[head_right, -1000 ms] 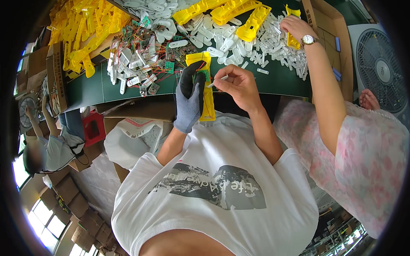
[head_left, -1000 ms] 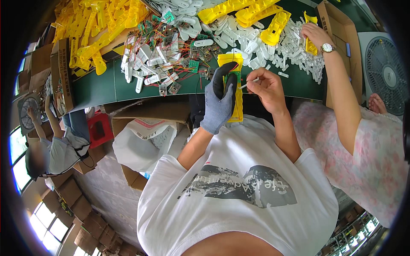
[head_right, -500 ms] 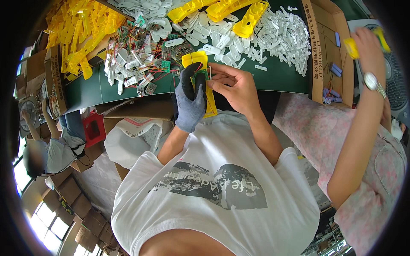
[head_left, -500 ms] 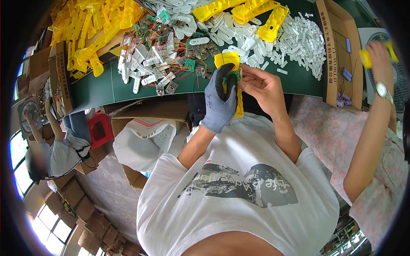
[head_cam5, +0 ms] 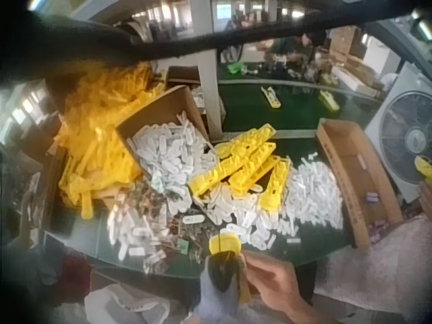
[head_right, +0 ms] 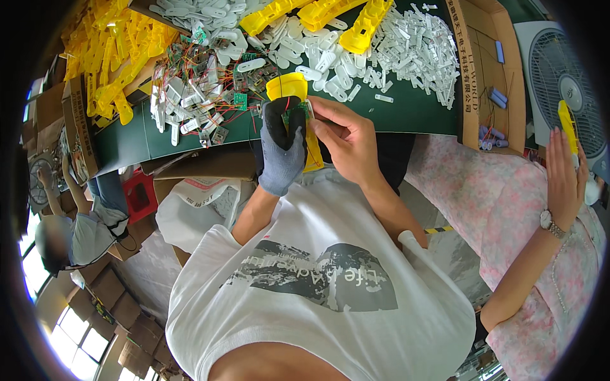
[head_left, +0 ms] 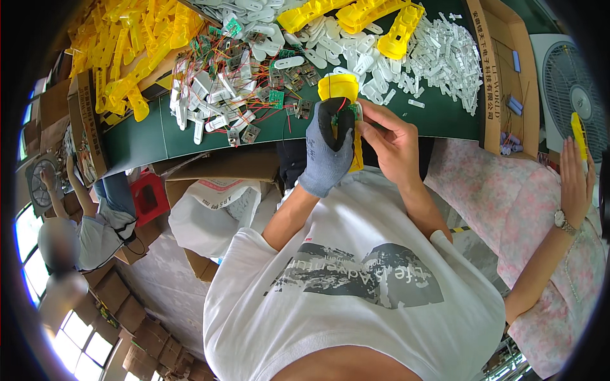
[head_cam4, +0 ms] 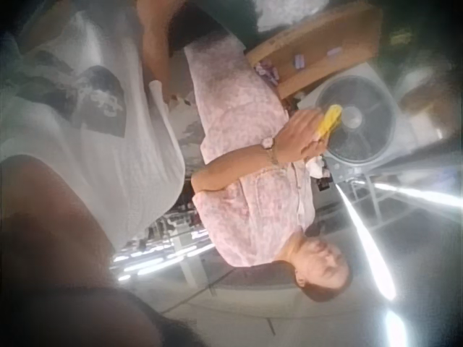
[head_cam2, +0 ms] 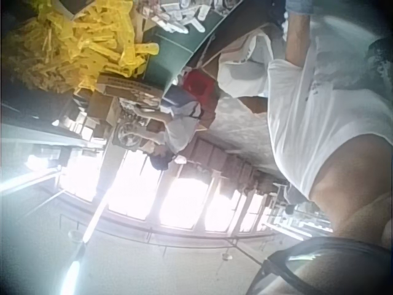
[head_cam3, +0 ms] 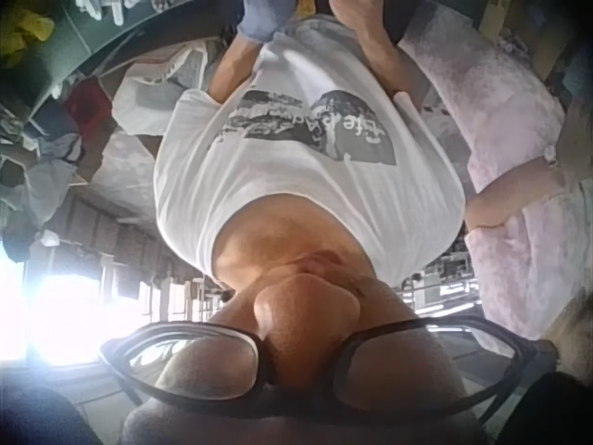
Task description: The person assembles yellow plastic flashlight housings by inserting circuit boards, batteries, lens covers, and reflectors into them on an assembly line. The assembly is performed by hand while wearing work gloves.
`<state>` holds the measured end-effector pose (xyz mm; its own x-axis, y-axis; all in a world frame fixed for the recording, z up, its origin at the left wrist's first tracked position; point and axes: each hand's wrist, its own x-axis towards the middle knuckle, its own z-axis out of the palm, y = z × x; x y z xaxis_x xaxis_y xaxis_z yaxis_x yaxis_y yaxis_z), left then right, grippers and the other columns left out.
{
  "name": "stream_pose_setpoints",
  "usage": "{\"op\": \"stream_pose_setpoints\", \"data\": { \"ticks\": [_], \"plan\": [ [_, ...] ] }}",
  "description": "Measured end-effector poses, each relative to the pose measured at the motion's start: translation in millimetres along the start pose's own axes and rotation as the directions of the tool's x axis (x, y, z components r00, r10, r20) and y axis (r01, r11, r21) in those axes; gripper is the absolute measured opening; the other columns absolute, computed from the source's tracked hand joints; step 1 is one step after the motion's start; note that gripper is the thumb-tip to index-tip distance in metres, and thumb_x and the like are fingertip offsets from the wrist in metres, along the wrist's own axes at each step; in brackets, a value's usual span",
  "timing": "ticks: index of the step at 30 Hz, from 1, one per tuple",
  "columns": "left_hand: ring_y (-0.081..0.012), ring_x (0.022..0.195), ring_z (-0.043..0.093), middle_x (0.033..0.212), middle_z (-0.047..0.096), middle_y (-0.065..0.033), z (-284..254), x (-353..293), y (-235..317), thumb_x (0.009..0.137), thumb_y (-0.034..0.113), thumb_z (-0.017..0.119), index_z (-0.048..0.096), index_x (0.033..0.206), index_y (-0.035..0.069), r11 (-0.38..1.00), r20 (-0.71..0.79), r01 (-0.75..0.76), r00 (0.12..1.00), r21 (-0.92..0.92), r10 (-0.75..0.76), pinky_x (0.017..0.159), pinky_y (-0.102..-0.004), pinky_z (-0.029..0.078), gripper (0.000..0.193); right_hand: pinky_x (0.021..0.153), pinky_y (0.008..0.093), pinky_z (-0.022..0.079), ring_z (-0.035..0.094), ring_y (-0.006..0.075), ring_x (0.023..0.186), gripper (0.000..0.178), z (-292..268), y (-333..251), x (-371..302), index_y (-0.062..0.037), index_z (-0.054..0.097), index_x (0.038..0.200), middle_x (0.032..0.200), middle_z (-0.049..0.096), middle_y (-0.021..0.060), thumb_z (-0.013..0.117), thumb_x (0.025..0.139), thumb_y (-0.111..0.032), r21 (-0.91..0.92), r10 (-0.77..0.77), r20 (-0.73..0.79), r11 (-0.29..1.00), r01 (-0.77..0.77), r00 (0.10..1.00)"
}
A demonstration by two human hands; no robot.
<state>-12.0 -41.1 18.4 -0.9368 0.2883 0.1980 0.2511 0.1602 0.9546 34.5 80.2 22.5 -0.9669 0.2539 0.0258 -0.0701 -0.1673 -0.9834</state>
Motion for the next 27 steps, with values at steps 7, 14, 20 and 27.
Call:
{"op": "stream_pose_setpoints", "data": {
  "ticks": [7, 14, 20, 27],
  "plan": [
    [-0.0339, 0.085, 0.058, 0.097, 0.055, -0.0184, 1.5, 2.5, -4.2, 0.076, -0.005, 0.058, 0.052, 0.108, 0.003, 0.998, 0.122, -0.054, 0.991, 0.028, 0.05, 0.073, -0.0369, 0.048, 0.034, 0.083, 0.0257, 0.048, 0.063, 0.0184, 0.096, 0.029, 0.1, -3.2, -5.3, 0.005, 0.06, 0.11, 0.112, 0.062, 0.0151, 0.059, 0.081, 0.008, -0.339, -0.132, -0.057, 0.935, 0.106, 0.99],
    [-0.036, 0.085, 0.058, 0.096, 0.055, -0.0198, 6.5, 8.0, -9.8, 0.077, -0.005, 0.058, 0.051, 0.108, 0.001, 0.975, 0.198, -0.219, 0.958, 0.031, 0.208, 0.073, -0.0387, 0.048, 0.032, 0.082, 0.026, 0.047, 0.064, 0.0209, 0.094, 0.029, -9.2, -7.9, -6.1, 0.0063, 0.058, 0.112, 0.113, 0.061, 0.0172, 0.059, 0.083, 0.003, -0.154, -0.015, -0.078, 0.988, 0.003, 0.997],
    [-0.0356, 0.094, 0.059, 0.108, 0.055, -0.0227, 28.1, 12.8, -0.8, 0.088, 0.005, 0.05, 0.04, 0.125, -0.002, 0.999, 0.125, -0.037, 0.992, 0.008, 0.035, 0.08, -0.0391, 0.047, 0.039, 0.086, 0.0293, 0.046, 0.058, 0.0197, 0.1, 0.047, -19.6, -9.1, -10.5, 0.0009, 0.048, 0.128, 0.121, 0.053, 0.015, 0.06, 0.083, -0.001, -0.305, -0.121, -0.056, 0.947, 0.098, 0.991],
    [-0.0343, 0.099, 0.057, 0.127, 0.046, -0.0253, 59.2, 55.4, 51.7, 0.085, 0.02, 0.059, 0.024, 0.141, 0.003, 0.996, 0.404, 0.088, 0.913, -0.035, -0.066, 0.083, -0.0421, 0.045, 0.069, 0.082, 0.0305, 0.047, 0.058, 0.0219, 0.097, 0.062, -79.9, -24.4, 31.1, -0.0026, 0.049, 0.127, 0.105, 0.055, 0.0111, 0.07, 0.07, 0.004, -0.515, -0.234, -0.25, 0.854, 0.076, 0.94]
  ]
}}
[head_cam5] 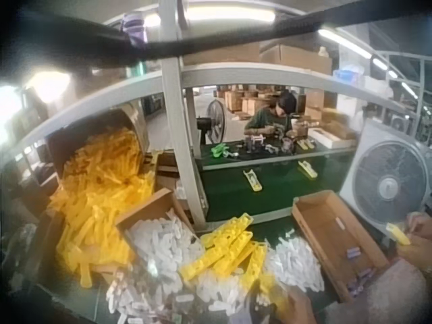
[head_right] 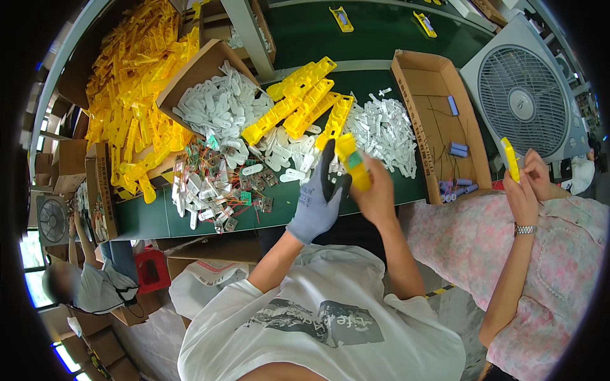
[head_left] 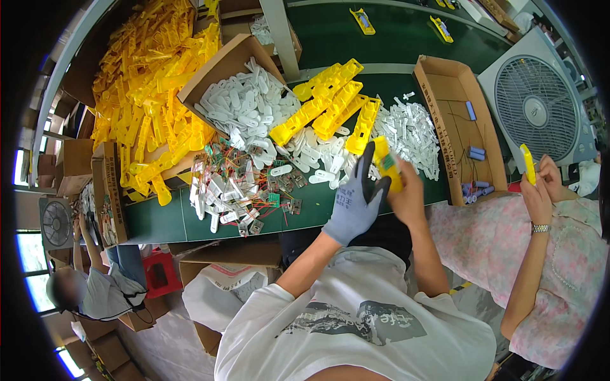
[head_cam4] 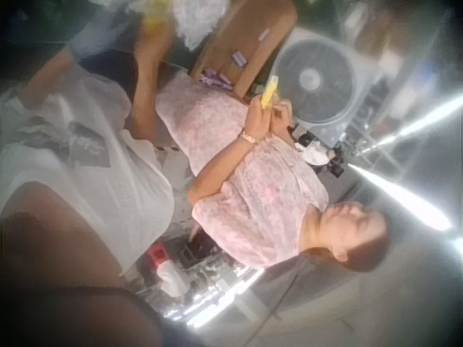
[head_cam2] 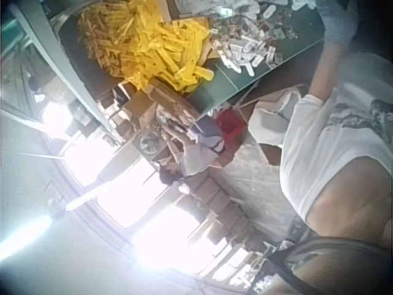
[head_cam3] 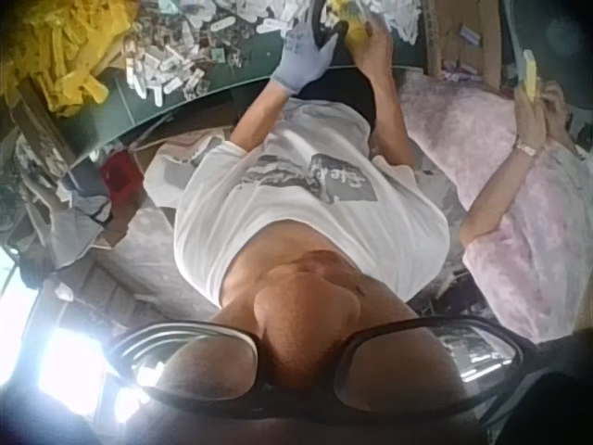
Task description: The person assembles yellow plastic flashlight housings by inserting circuit boards, batteries, lens covers, and reflectors into them on an assembly line. The assembly is performed by hand while wearing work gloves.
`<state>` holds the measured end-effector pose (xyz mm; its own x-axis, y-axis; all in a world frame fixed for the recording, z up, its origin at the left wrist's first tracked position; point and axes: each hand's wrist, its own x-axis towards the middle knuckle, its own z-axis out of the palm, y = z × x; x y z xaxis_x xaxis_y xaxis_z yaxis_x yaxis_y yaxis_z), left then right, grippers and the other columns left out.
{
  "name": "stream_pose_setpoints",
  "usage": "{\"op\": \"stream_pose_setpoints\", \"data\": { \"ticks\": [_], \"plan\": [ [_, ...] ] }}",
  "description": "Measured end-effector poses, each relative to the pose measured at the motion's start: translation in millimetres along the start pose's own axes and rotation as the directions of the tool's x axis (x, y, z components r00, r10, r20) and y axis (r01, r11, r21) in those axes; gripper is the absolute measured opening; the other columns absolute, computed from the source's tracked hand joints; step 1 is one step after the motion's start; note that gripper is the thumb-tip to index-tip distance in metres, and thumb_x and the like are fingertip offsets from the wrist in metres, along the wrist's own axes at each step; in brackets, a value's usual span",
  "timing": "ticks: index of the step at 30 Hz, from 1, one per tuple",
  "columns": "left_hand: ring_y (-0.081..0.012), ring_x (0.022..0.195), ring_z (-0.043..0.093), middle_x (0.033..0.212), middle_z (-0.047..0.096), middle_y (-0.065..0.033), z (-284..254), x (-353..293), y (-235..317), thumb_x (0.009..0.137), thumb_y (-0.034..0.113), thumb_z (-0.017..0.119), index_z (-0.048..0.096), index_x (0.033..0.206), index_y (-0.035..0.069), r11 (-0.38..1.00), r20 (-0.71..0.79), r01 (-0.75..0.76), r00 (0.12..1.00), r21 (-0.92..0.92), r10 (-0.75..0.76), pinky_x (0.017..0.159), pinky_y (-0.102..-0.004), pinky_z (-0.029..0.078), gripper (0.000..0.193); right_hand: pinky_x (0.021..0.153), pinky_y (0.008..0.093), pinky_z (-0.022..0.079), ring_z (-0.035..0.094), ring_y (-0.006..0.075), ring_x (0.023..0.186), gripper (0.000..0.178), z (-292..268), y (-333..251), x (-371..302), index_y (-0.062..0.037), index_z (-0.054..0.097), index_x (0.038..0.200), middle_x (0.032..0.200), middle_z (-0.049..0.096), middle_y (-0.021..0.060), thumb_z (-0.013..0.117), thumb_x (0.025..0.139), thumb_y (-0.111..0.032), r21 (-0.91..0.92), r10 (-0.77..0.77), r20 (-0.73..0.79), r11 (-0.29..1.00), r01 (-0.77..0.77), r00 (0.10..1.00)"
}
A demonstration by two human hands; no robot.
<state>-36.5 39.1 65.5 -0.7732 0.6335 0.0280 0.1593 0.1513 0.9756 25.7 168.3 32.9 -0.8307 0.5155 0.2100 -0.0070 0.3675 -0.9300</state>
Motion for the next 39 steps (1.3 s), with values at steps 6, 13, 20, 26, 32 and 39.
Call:
{"op": "stream_pose_setpoints", "data": {
  "ticks": [6, 13, 20, 26, 32, 39],
  "plan": [
    [-0.032, 0.1, 0.051, 0.109, 0.054, -0.0156, 6.8, 70.1, -36.7, 0.074, 0.043, 0.068, 0.039, 0.133, 0.006, 0.537, -0.132, 0.027, 0.979, 0.843, 0.158, 0.083, -0.0419, 0.042, 0.076, 0.08, 0.042, 0.048, 0.059, 0.0363, 0.093, 0.066, -43.0, 28.0, 85.1, 0.0014, 0.043, 0.129, 0.106, 0.058, 0.0215, 0.072, 0.074, -0.019, -0.693, -0.251, -0.176, 0.718, 0.061, 0.952],
    [-0.0312, 0.099, 0.053, 0.105, 0.058, -0.0149, 4.4, 82.4, -60.8, 0.078, 0.032, 0.064, 0.048, 0.124, 0.003, 0.566, -0.22, 0.048, 0.946, 0.823, 0.239, 0.087, -0.0445, 0.04, 0.056, 0.081, 0.0435, 0.047, 0.059, 0.038, 0.092, 0.062, -52.7, 60.7, 121.2, 0.0002, 0.047, 0.127, 0.105, 0.059, 0.0227, 0.072, 0.074, -0.02, -0.73, -0.176, -0.154, 0.684, 0.009, 0.972],
    [-0.0288, 0.095, 0.054, 0.097, 0.061, -0.009, -30.2, 49.4, -45.0, 0.073, 0.01, 0.065, 0.061, 0.106, 0.009, 0.676, -0.272, -0.112, 0.858, 0.728, 0.435, 0.087, -0.0416, 0.038, 0.034, 0.081, 0.0403, 0.047, 0.059, 0.0347, 0.093, 0.046, -37.0, 32.4, 94.9, -0.0026, 0.055, 0.118, 0.103, 0.062, 0.0183, 0.069, 0.077, -0.019, -0.608, -0.34, -0.189, 0.777, 0.162, 0.921],
    [-0.0278, 0.096, 0.057, 0.093, 0.061, -0.0068, -61.4, -22.7, -29.6, 0.064, -0.002, 0.068, 0.063, 0.095, 0.01, 0.679, -0.214, -0.362, 0.764, 0.639, 0.609, 0.093, -0.0441, 0.041, 0.033, 0.084, 0.0309, 0.047, 0.059, 0.0201, 0.101, 0.037, -22.7, 16.0, 34.1, -0.0007, 0.054, 0.119, 0.118, 0.058, 0.0119, 0.063, 0.085, -0.015, 0.108, -0.064, -0.048, 0.992, 0.069, 0.997],
    [-0.029, 0.098, 0.059, 0.097, 0.063, -0.0085, -55.5, -46.9, -61.4, 0.065, -0.005, 0.068, 0.062, 0.096, 0.008, 0.772, -0.215, -0.339, 0.831, 0.538, 0.514, 0.087, -0.0401, 0.047, 0.034, 0.078, 0.0325, 0.05, 0.063, 0.0235, 0.094, 0.027, -28.7, 5.8, 34.0, -0.0026, 0.063, 0.107, 0.103, 0.064, 0.013, 0.065, 0.081, -0.009, -0.24, -0.211, -0.122, 0.955, 0.177, 0.97],
    [-0.0285, 0.104, 0.054, 0.103, 0.061, -0.0086, -47.4, 7.8, -80.0, 0.075, 0.009, 0.065, 0.062, 0.101, 0.007, 0.723, -0.247, -0.151, 0.877, 0.674, 0.413, 0.092, -0.0438, 0.039, 0.026, 0.075, 0.043, 0.05, 0.063, 0.0353, 0.085, 0.045, -42.7, 25.1, 123.9, -0.0012, 0.06, 0.108, 0.092, 0.065, 0.0211, 0.072, 0.072, -0.025, -0.863, -0.009, -0.151, 0.488, -0.128, 0.988]
  ]
}}
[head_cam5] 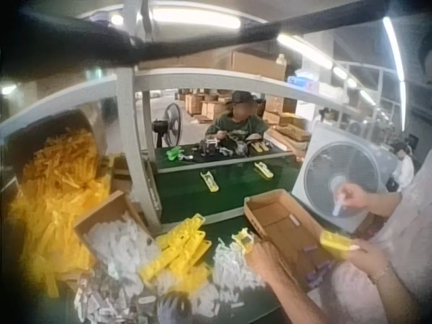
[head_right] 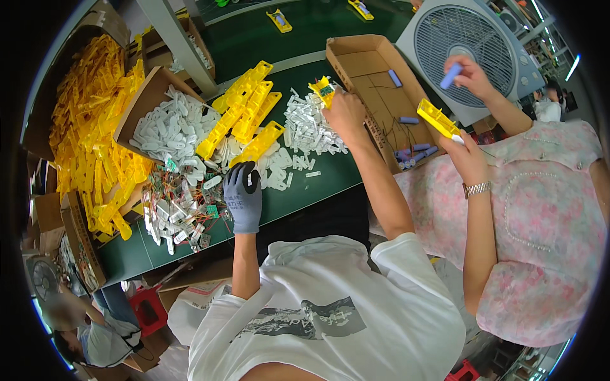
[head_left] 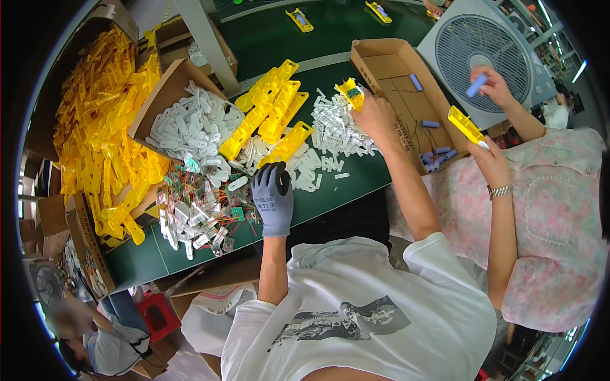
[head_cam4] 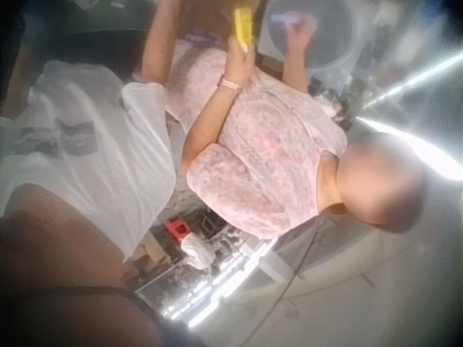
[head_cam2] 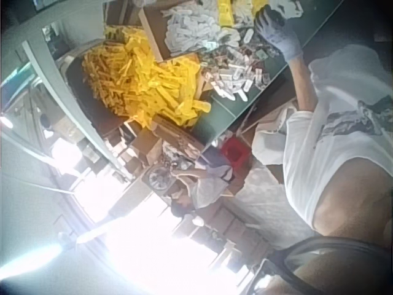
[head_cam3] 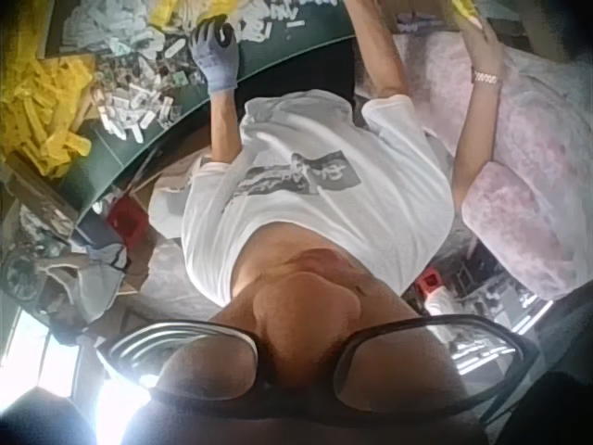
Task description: The person assembles yellow plastic flashlight housings by inserting circuit boards, batteries, lens covers, and reflectors into them on an assembly line. The assembly is performed by hand while wearing work gloves.
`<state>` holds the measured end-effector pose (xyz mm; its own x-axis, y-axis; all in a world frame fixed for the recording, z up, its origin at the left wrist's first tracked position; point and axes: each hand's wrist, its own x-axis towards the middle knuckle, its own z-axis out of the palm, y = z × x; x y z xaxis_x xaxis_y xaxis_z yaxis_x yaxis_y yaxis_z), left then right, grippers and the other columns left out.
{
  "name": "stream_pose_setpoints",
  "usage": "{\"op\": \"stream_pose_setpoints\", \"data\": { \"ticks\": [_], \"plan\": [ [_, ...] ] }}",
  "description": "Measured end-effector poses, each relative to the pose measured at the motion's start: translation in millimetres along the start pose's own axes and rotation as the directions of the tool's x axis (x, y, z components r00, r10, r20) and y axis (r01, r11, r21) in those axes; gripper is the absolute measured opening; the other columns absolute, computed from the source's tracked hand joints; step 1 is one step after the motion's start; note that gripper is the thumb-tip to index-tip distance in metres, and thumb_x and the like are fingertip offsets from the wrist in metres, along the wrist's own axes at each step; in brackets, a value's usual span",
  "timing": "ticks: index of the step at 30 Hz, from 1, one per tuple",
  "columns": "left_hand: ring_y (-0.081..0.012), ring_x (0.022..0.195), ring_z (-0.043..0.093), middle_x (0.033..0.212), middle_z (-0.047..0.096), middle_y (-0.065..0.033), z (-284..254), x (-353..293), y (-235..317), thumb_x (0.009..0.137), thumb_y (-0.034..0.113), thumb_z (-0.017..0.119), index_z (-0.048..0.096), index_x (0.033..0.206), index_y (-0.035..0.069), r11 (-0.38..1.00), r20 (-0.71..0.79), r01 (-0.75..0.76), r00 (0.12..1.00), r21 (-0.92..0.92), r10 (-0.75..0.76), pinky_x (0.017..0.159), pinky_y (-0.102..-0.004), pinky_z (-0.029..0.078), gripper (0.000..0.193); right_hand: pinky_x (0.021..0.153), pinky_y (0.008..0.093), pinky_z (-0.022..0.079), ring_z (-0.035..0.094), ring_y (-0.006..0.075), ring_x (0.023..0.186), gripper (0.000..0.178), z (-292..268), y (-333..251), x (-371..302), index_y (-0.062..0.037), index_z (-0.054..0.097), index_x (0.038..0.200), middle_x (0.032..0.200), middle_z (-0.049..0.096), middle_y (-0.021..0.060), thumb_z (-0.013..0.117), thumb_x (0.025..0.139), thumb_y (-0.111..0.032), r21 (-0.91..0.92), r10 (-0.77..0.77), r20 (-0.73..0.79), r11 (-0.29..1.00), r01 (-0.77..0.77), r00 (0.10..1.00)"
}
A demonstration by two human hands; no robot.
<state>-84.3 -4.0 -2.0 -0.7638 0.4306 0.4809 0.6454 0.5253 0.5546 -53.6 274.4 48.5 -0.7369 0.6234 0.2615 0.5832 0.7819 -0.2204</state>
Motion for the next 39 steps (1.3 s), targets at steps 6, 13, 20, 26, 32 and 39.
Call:
{"op": "stream_pose_setpoints", "data": {
  "ticks": [6, 13, 20, 26, 32, 39],
  "plan": [
    [-0.0265, 0.106, 0.051, 0.11, 0.058, -0.0087, -10.0, 5.6, 30.9, 0.074, 0.014, 0.068, 0.061, 0.104, 0.011, 0.988, -0.135, -0.027, 0.99, 0.155, 0.049, 0.093, -0.0458, 0.035, 0.031, 0.069, 0.0436, 0.051, 0.064, 0.0349, 0.076, 0.041, -4.1, -6.6, -17.6, -0.0009, 0.062, 0.101, 0.084, 0.065, 0.0197, 0.073, 0.069, -0.025, 0.144, -0.036, -0.173, 0.988, 0.061, 0.984],
    [-0.0254, 0.096, 0.057, 0.124, 0.045, -0.0193, -4.2, 35.6, 89.4, 0.084, 0.0, 0.057, 0.045, 0.129, 0.002, 0.661, 0.055, 0.18, 0.977, -0.729, -0.206, 0.079, -0.0329, 0.049, 0.047, 0.067, 0.0345, 0.051, 0.063, 0.0297, 0.079, 0.051, -40.9, -63.0, -110.8, -0.0024, 0.058, 0.11, 0.09, 0.064, 0.0131, 0.076, 0.062, -0.007, 0.523, -0.162, -0.348, 0.784, 0.335, 0.923],
    [-0.0212, 0.091, 0.058, 0.103, 0.059, -0.0152, 10.9, 30.9, 80.4, 0.084, 0.0, 0.056, 0.054, 0.111, -0.003, 0.662, 0.075, 0.205, 0.973, -0.721, -0.22, 0.079, -0.0302, 0.046, 0.027, 0.069, 0.0339, 0.052, 0.064, 0.0281, 0.079, 0.057, -29.2, -66.8, -139.2, -0.0023, 0.057, 0.114, 0.092, 0.063, 0.0128, 0.075, 0.06, -0.002, 0.581, -0.149, -0.366, 0.735, 0.351, 0.919],
    [-0.0102, 0.082, 0.053, 0.096, 0.057, -0.0074, 0.0, 33.5, 84.0, 0.084, -0.004, 0.056, 0.053, 0.106, -0.002, 0.42, 0.265, 0.391, 0.907, -0.819, -0.327, 0.073, -0.023, 0.044, 0.022, 0.067, 0.0325, 0.052, 0.064, 0.0267, 0.076, 0.06, -28.4, -65.7, -140.9, -0.0028, 0.056, 0.117, 0.091, 0.063, 0.0125, 0.076, 0.06, -0.005, 0.587, -0.174, -0.347, 0.726, 0.358, 0.922],
    [-0.008, 0.081, 0.051, 0.093, 0.056, -0.0052, -0.7, 31.0, 81.5, 0.084, -0.005, 0.057, 0.051, 0.104, 0.0, 0.414, 0.243, 0.364, 0.917, -0.834, -0.315, 0.072, -0.0217, 0.043, 0.021, 0.063, 0.0312, 0.052, 0.064, 0.0246, 0.072, 0.06, -29.9, -67.0, -140.9, -0.0037, 0.058, 0.117, 0.09, 0.064, 0.0107, 0.077, 0.06, -0.008, 0.57, -0.204, -0.357, 0.725, 0.386, 0.911],
    [-0.0105, 0.074, 0.052, 0.087, 0.058, -0.0081, -10.6, 34.0, 79.6, 0.081, -0.004, 0.059, 0.054, 0.1, -0.001, 0.502, 0.156, 0.236, 0.968, -0.832, -0.196, 0.068, -0.024, 0.044, 0.021, 0.057, 0.0294, 0.052, 0.065, 0.0226, 0.068, 0.061, -30.0, -64.6, -138.2, -0.004, 0.058, 0.119, 0.089, 0.065, 0.0095, 0.077, 0.062, -0.012, 0.638, -0.211, -0.309, 0.677, 0.367, 0.927]
  ]
}}
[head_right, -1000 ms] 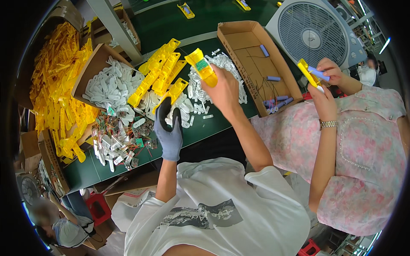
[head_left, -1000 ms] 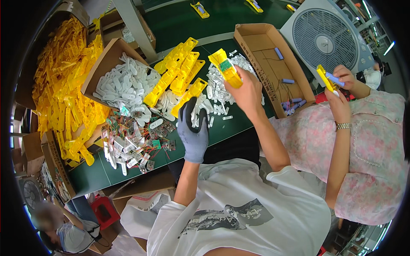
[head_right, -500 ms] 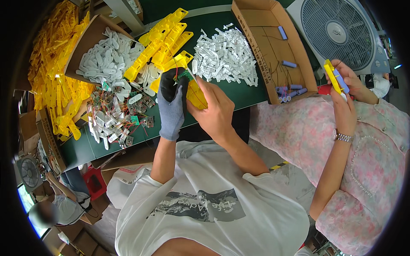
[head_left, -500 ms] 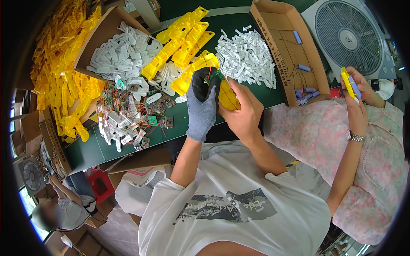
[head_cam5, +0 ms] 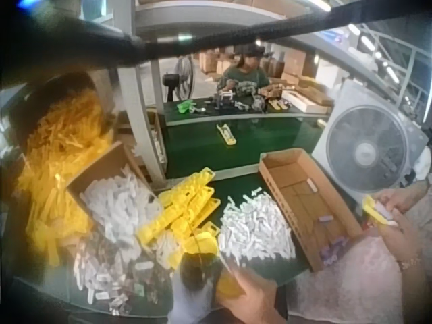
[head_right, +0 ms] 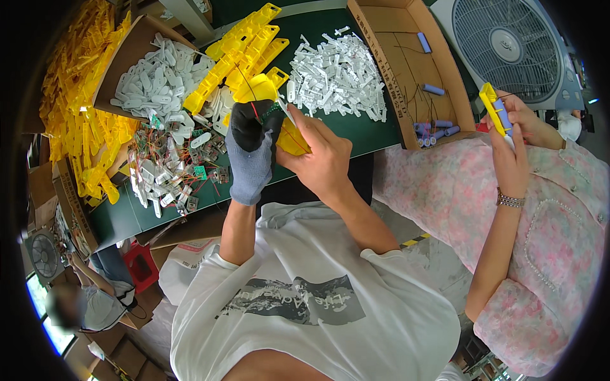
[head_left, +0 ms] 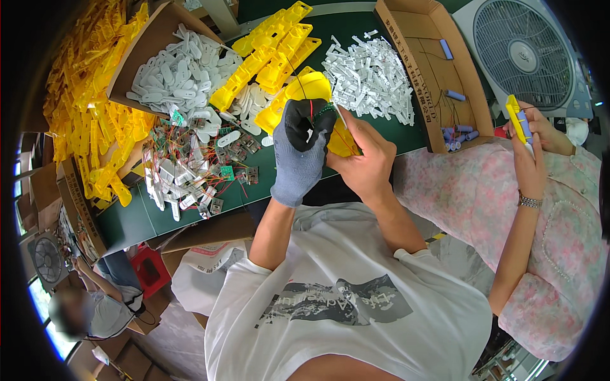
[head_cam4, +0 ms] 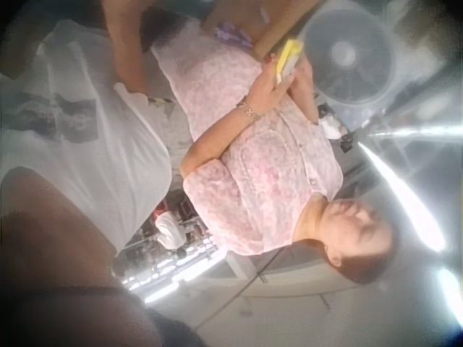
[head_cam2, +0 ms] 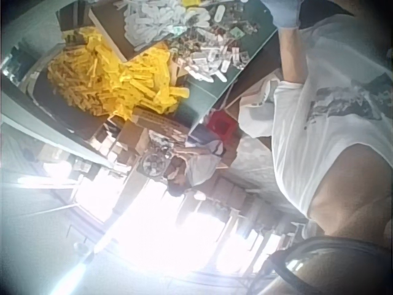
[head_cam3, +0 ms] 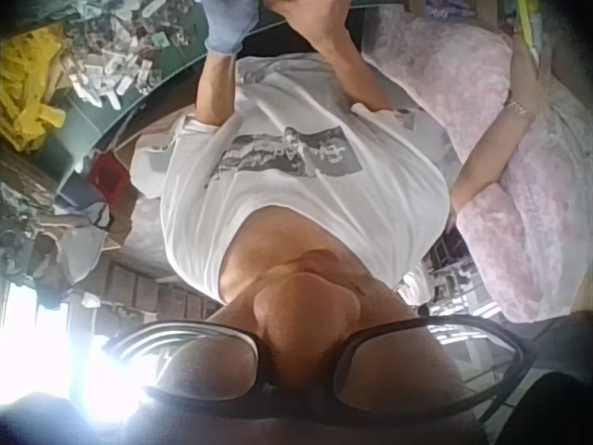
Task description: The person assembles yellow plastic flashlight housings by inserting circuit boards, batteries, lens covers, and reflectors into them on an assembly line. The assembly is performed by hand while wearing work gloves.
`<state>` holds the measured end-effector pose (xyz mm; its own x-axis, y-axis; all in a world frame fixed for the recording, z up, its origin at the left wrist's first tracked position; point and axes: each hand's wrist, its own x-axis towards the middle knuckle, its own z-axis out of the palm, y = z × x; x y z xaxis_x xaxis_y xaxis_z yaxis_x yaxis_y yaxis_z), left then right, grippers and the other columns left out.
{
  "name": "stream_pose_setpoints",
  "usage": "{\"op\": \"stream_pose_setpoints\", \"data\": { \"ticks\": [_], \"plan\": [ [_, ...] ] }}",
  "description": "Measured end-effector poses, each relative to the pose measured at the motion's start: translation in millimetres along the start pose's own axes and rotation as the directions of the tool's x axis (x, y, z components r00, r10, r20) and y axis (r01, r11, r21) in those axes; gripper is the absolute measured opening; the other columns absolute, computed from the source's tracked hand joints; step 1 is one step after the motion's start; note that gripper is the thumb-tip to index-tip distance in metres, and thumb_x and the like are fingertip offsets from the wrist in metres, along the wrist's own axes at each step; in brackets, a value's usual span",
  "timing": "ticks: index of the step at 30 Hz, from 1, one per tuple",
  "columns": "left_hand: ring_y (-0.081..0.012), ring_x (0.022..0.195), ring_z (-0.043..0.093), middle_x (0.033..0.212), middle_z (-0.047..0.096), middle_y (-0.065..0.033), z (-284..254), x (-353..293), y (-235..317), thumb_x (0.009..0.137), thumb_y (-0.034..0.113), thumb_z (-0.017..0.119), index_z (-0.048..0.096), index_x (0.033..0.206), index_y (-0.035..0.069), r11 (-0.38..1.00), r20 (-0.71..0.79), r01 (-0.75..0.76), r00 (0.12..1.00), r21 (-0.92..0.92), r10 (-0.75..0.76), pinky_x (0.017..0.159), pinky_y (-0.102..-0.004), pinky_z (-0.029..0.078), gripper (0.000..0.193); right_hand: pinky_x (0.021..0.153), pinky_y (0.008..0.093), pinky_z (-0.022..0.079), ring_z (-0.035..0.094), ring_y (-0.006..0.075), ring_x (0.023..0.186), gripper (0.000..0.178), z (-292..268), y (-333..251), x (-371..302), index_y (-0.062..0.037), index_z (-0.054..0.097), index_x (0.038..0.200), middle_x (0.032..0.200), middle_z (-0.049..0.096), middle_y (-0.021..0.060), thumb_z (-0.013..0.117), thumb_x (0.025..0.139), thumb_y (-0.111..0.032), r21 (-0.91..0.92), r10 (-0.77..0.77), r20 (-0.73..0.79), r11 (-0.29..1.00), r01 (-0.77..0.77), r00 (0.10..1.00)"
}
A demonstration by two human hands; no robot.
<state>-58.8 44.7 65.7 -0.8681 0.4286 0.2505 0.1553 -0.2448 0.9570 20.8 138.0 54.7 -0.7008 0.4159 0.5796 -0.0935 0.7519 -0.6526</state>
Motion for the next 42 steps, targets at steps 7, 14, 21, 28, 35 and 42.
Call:
{"op": "stream_pose_setpoints", "data": {
  "ticks": [7, 14, 21, 28, 35, 42],
  "plan": [
    [-0.0184, 0.076, 0.056, 0.088, 0.06, -0.0129, -18.9, -11.9, -6.9, 0.081, -0.002, 0.058, 0.055, 0.101, -0.001, 0.991, -0.028, 0.035, 0.999, 0.129, -0.032, 0.07, -0.0302, 0.046, 0.02, 0.064, 0.0287, 0.053, 0.065, 0.0241, 0.08, 0.063, -5.4, -17.6, -6.2, -0.0001, 0.051, 0.124, 0.1, 0.062, 0.0158, 0.074, 0.067, -0.012, 0.088, 0.066, 0.213, 0.992, -0.087, 0.975],
    [-0.0354, 0.076, 0.056, 0.088, 0.056, -0.0211, -41.4, -64.4, 6.9, 0.089, 0.006, 0.049, 0.046, 0.112, -0.001, 0.915, 0.14, 0.197, 0.956, 0.352, -0.259, 0.069, -0.0366, 0.046, 0.024, 0.065, 0.0234, 0.053, 0.063, 0.0152, 0.086, 0.053, -27.9, -22.9, -45.8, 0.0023, 0.046, 0.129, 0.105, 0.062, 0.0118, 0.066, 0.08, -0.009, 0.403, 0.341, 0.624, 0.63, -0.664, 0.703],
    [-0.0243, 0.077, 0.059, 0.09, 0.057, -0.0171, -42.5, -114.2, 1.5, 0.092, 0.007, 0.047, 0.046, 0.113, -0.002, 0.833, 0.126, 0.429, 0.859, 0.35, -0.496, 0.068, -0.0322, 0.047, 0.023, 0.067, 0.0245, 0.054, 0.067, 0.0128, 0.075, 0.048, -23.8, -33.6, -80.1, 0.0034, 0.049, 0.126, 0.091, 0.069, 0.0149, 0.065, 0.082, -0.004, 0.276, 0.53, 0.654, 0.498, -0.822, 0.54],
    [-0.0225, 0.088, 0.057, 0.098, 0.056, -0.0171, -43.5, -136.0, 2.2, 0.09, 0.004, 0.048, 0.046, 0.115, -0.002, 0.811, 0.073, 0.492, 0.84, 0.316, -0.537, 0.074, -0.033, 0.045, 0.026, 0.068, 0.0257, 0.055, 0.069, 0.0175, 0.079, 0.043, -30.5, -38.0, -94.4, 0.0009, 0.051, 0.125, 0.095, 0.068, 0.0169, 0.063, 0.084, -0.005, 0.234, 0.473, 0.664, 0.605, -0.761, 0.579],
    [-0.0262, 0.087, 0.056, 0.096, 0.054, -0.0149, -47.3, -153.4, -1.8, 0.085, -0.001, 0.05, 0.049, 0.113, 0.0, 0.805, 0.091, 0.504, 0.828, 0.313, -0.554, 0.075, -0.0336, 0.044, 0.028, 0.065, 0.0268, 0.055, 0.069, 0.0204, 0.074, 0.039, -32.9, -38.5, -102.7, 0.0027, 0.055, 0.12, 0.093, 0.068, 0.0177, 0.062, 0.083, -0.004, 0.192, 0.417, 0.673, 0.699, -0.689, 0.61],
    [-0.0315, 0.086, 0.055, 0.097, 0.052, -0.0153, -45.0, -147.5, -9.6, 0.079, -0.005, 0.054, 0.049, 0.108, 0.001, 0.83, 0.184, 0.426, 0.84, 0.36, -0.511, 0.073, -0.0362, 0.044, 0.03, 0.058, 0.0278, 0.053, 0.068, 0.0241, 0.068, 0.038, -36.7, -38.0, -102.4, 0.006, 0.056, 0.116, 0.084, 0.067, 0.0188, 0.063, 0.079, -0.002, 0.084, 0.394, 0.669, 0.803, -0.591, 0.63]
  ]
}}
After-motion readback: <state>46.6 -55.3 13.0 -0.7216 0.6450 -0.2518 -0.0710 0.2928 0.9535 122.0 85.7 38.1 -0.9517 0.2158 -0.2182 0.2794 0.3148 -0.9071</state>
